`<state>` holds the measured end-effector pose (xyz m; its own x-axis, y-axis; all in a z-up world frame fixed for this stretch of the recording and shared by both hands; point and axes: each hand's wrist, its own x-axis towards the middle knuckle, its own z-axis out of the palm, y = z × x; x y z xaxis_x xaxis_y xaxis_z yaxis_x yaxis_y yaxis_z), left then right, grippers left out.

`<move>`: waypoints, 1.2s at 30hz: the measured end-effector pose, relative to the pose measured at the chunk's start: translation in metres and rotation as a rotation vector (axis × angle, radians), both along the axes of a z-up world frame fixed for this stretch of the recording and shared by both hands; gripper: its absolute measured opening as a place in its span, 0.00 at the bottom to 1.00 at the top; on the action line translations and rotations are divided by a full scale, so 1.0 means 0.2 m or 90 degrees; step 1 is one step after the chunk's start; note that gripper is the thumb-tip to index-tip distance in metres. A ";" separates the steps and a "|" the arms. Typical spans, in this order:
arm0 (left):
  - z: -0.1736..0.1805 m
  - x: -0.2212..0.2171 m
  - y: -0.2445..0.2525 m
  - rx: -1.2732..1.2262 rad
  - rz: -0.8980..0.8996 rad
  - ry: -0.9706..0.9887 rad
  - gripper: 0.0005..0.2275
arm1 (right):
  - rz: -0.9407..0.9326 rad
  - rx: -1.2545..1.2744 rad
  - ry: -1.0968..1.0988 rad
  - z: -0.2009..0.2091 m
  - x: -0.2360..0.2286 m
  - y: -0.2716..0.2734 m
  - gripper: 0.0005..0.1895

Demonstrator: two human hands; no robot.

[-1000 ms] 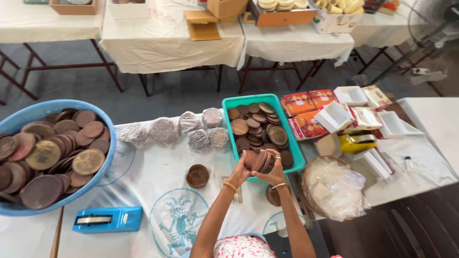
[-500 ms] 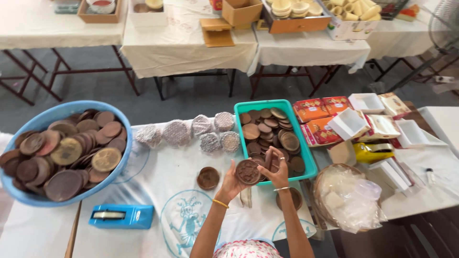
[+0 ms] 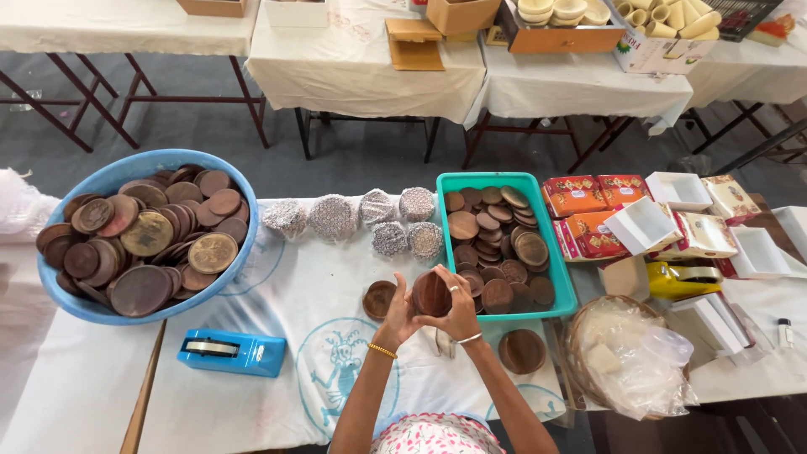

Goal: The person wraps small, round, brown ceramic plates in bubble wrap using both hands. They pick up a plate, cover it with a sheet of bubble wrap, and fold the edges to secure it. The wrapped plates are placed in a row on the table, while unwrapped plates are stored in a blue basin and a green tray.

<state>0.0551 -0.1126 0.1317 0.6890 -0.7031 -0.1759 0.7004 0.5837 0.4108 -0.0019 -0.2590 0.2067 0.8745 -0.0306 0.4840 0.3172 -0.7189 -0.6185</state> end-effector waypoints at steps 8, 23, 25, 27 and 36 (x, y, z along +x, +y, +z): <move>-0.05 0.02 0.05 0.068 0.046 -0.017 0.29 | 0.052 0.012 0.104 0.02 0.05 0.01 0.56; -0.59 0.19 0.24 0.947 0.399 -0.358 0.15 | -0.150 0.436 0.250 -0.65 -0.04 -0.24 0.45; -0.57 0.18 0.23 0.981 0.350 -0.416 0.16 | -0.160 0.443 0.251 -0.64 -0.07 -0.26 0.45; -0.52 0.16 0.26 1.182 0.270 -0.545 0.18 | -0.174 0.473 0.255 -0.64 -0.10 -0.27 0.45; -0.50 0.12 0.21 1.346 0.218 -0.724 0.41 | -0.225 0.484 0.275 -0.63 -0.21 -0.33 0.45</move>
<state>0.0789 -0.0712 0.0309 0.9847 -0.0504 0.1670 -0.1053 -0.9351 0.3383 -0.0447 -0.3250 0.0815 0.8530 -0.5030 -0.1389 -0.2087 -0.0849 -0.9743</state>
